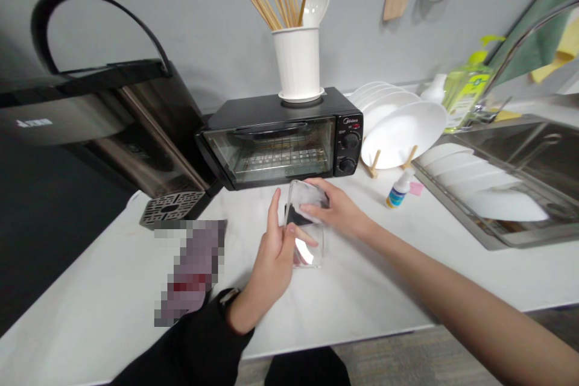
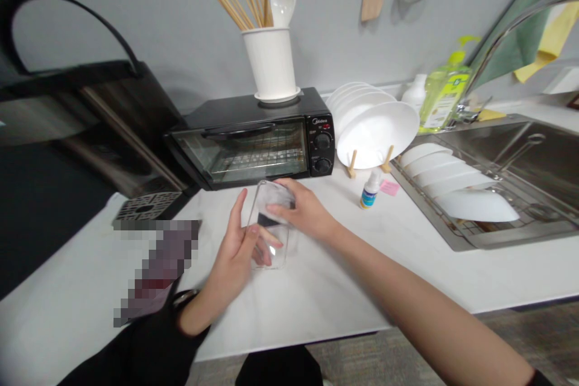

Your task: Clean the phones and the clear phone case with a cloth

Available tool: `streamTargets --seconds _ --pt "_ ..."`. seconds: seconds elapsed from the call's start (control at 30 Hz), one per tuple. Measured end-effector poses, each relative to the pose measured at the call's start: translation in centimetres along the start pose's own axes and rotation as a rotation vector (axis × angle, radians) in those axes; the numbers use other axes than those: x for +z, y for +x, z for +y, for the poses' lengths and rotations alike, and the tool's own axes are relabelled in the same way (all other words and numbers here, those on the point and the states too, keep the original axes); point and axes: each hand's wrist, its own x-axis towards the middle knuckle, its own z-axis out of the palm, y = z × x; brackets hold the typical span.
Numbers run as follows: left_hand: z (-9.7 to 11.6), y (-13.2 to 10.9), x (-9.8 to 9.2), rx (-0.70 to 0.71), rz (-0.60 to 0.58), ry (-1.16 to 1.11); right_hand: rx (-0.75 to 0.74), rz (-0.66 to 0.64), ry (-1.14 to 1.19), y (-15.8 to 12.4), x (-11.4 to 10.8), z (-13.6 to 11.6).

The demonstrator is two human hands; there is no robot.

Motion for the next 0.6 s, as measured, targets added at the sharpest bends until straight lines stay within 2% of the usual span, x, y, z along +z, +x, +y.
streamTargets --seconds 0.1,0.23,0.33,0.47,0.53,0.6 --pt "-0.1 0.0 0.0 -0.016 -0.004 0.011 0.030 -0.048 0.036 0.1 -0.2 -0.1" --pt "0.0 0.0 0.1 0.014 -0.013 0.011 0.054 0.035 -0.057 0.3 -0.8 -0.1" --pt "0.4 0.1 0.2 0.008 -0.010 -0.036 0.066 0.082 0.111 0.5 -0.7 0.3" --pt "0.7 0.3 0.2 0.020 0.000 -0.079 0.181 0.136 0.324 0.7 0.5 1.2" --pt "0.7 0.4 0.2 0.041 0.025 -0.085 0.227 0.105 0.412 0.6 0.9 1.3" --pt "0.7 0.4 0.1 0.054 0.063 -0.068 0.268 0.014 0.519 0.4 0.9 0.9"
